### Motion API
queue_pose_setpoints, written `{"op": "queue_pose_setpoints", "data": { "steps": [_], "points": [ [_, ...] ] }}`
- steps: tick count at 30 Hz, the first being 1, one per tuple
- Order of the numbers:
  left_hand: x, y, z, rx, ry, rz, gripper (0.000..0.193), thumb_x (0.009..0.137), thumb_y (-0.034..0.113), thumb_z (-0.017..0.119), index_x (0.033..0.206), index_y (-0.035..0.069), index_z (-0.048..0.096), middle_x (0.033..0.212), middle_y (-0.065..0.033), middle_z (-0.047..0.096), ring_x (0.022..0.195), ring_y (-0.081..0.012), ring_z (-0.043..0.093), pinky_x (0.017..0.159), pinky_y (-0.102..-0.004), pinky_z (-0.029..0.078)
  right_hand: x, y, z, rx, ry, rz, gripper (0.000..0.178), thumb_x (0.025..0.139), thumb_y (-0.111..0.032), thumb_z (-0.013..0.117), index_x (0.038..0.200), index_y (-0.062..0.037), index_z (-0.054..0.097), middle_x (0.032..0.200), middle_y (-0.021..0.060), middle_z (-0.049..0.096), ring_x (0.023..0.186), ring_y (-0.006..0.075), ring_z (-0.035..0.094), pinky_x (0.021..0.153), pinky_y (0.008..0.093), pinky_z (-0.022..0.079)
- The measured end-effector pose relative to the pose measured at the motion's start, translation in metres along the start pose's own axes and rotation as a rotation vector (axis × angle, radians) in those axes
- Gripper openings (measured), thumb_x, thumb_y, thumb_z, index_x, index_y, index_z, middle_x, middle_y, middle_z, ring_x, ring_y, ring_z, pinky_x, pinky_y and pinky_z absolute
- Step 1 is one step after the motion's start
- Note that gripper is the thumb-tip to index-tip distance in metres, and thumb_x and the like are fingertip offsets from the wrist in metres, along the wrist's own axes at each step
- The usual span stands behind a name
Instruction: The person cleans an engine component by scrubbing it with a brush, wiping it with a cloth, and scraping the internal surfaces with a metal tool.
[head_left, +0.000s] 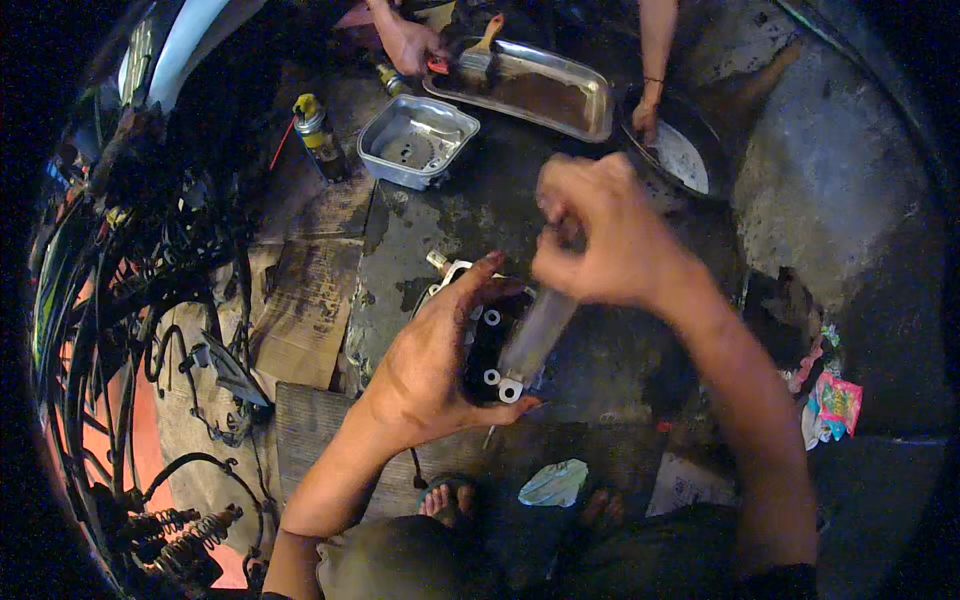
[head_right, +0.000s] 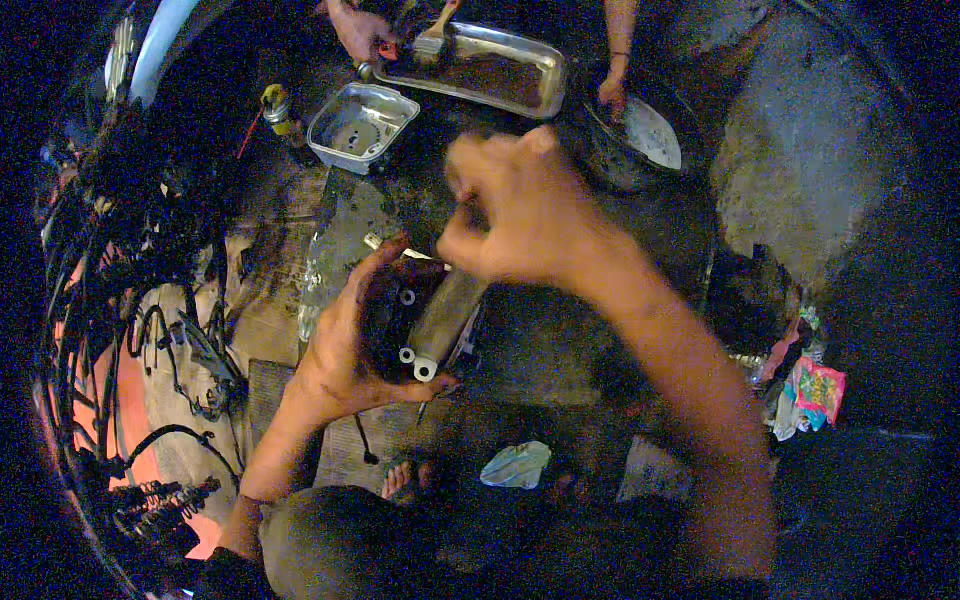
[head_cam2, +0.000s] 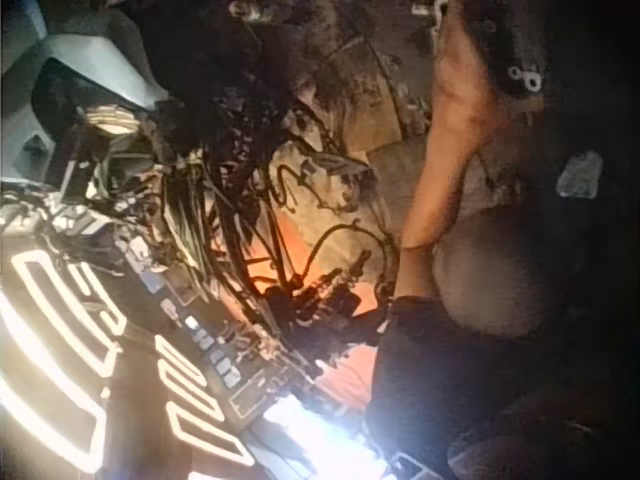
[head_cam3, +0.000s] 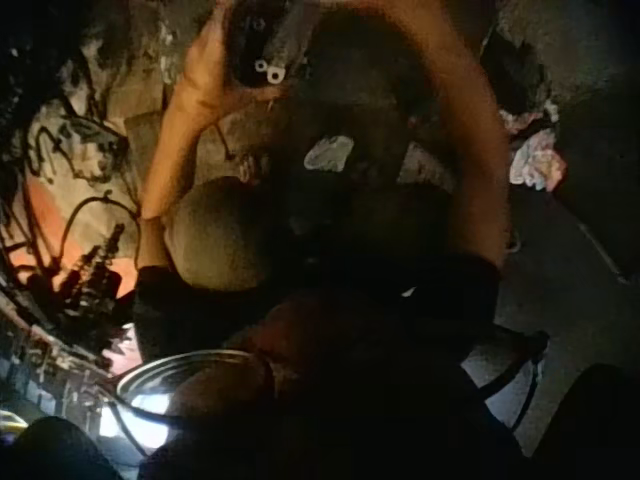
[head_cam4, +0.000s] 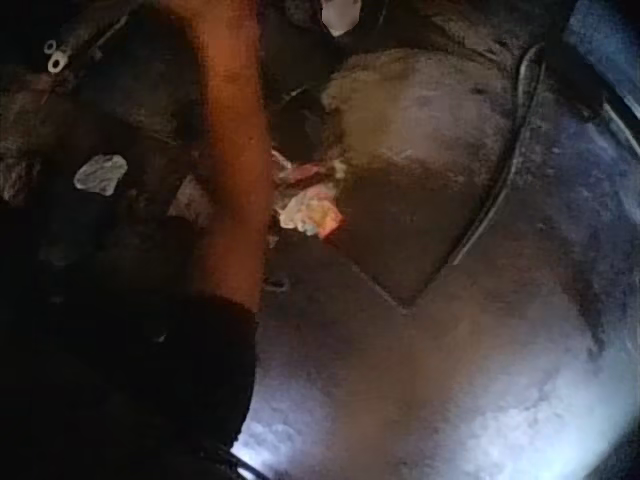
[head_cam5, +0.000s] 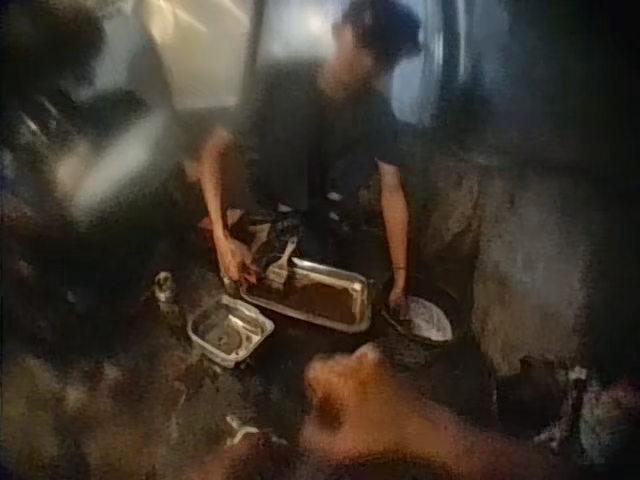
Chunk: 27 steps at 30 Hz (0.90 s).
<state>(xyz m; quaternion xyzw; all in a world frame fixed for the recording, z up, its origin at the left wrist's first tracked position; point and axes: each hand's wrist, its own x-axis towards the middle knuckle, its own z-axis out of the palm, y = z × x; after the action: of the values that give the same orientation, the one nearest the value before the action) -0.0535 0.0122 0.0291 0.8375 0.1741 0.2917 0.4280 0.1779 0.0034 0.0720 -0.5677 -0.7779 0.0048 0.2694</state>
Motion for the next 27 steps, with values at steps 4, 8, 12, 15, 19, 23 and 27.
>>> {"op": "queue_pose_setpoints", "data": {
  "steps": [4, 8, 12, 15, 19, 23, 27],
  "points": [
    [-0.001, 0.002, -0.001, 0.066, -0.015, -0.003, 0.116, 0.053, 0.018, 0.092, 0.147, -0.002, 0.026, 0.123, -0.0183, 0.06, 0.116, -0.034, 0.057, 0.101, -0.0392, 0.045, 0.0, 0.011, -0.001, 0.052, -0.033, 0.004, 0.027, 0.063, -0.016, 0.068, 0.079, -0.0072, 0.047, 0.069, 0.0053, 0.051, 0.066, 0.0252, 0.053, 0.07, 0.0368, 0.039],
    [0.002, 0.003, 0.0, 0.024, -0.029, -0.054, 0.116, 0.054, 0.017, 0.091, 0.147, -0.002, 0.025, 0.123, -0.0178, 0.06, 0.115, -0.0336, 0.057, 0.101, -0.0394, 0.045, -0.009, -0.011, 0.009, 0.06, -0.036, -0.086, 0.025, 0.062, -0.014, 0.065, 0.079, -0.0082, 0.047, 0.07, 0.0057, 0.053, 0.067, 0.0269, 0.055, 0.073, 0.0356, 0.038],
    [0.0, 0.005, 0.002, 0.022, -0.047, -0.051, 0.116, 0.054, 0.015, 0.091, 0.147, -0.003, 0.024, 0.124, -0.0182, 0.059, 0.114, -0.0349, 0.058, 0.102, -0.0398, 0.044, -0.002, 0.015, -0.007, 0.045, -0.083, 0.125, 0.026, 0.062, -0.016, 0.066, 0.079, -0.0087, 0.048, 0.069, 0.0053, 0.054, 0.067, 0.0262, 0.057, 0.074, 0.0368, 0.038],
    [-0.005, 0.001, 0.0, 0.06, -0.039, -0.051, 0.118, 0.053, 0.015, 0.091, 0.147, -0.003, 0.023, 0.125, -0.0195, 0.058, 0.114, -0.0355, 0.057, 0.102, -0.0399, 0.044, -0.014, -0.016, 0.01, 0.101, -0.06, -0.087, 0.027, 0.062, -0.017, 0.067, 0.08, -0.0085, 0.048, 0.071, 0.0053, 0.055, 0.066, 0.0255, 0.057, 0.072, 0.0361, 0.037],
    [-0.001, 0.005, 0.006, 0.008, -0.036, -0.083, 0.119, 0.054, 0.016, 0.092, 0.148, -0.003, 0.021, 0.126, -0.0217, 0.056, 0.116, -0.0356, 0.057, 0.103, -0.04, 0.044, -0.003, 0.02, -0.01, 0.069, -0.087, 0.241, 0.027, 0.062, -0.018, 0.067, 0.08, -0.0084, 0.049, 0.07, 0.0061, 0.057, 0.064, 0.027, 0.058, 0.07, 0.0369, 0.039],
    [-0.004, 0.004, -0.003, 0.063, -0.1, -0.096, 0.121, 0.054, 0.019, 0.093, 0.148, -0.002, 0.021, 0.126, -0.0215, 0.057, 0.118, -0.0357, 0.056, 0.102, -0.0393, 0.045, -0.013, -0.011, 0.011, 0.087, 0.01, -0.105, 0.026, 0.065, -0.018, 0.066, 0.081, -0.0076, 0.048, 0.069, 0.0066, 0.058, 0.063, 0.0254, 0.06, 0.068, 0.0377, 0.041],
    [0.0, 0.003, 0.007, 0.104, -0.053, -0.059, 0.124, 0.053, 0.02, 0.094, 0.149, -0.001, 0.018, 0.127, -0.0205, 0.057, 0.119, -0.0358, 0.055, 0.103, -0.0394, 0.045, -0.01, 0.013, -0.002, 0.017, -0.118, 0.175, 0.028, 0.063, -0.019, 0.067, 0.081, -0.0087, 0.048, 0.07, 0.006, 0.058, 0.067, 0.028, 0.059, 0.068, 0.0387, 0.04]
  ]
}}
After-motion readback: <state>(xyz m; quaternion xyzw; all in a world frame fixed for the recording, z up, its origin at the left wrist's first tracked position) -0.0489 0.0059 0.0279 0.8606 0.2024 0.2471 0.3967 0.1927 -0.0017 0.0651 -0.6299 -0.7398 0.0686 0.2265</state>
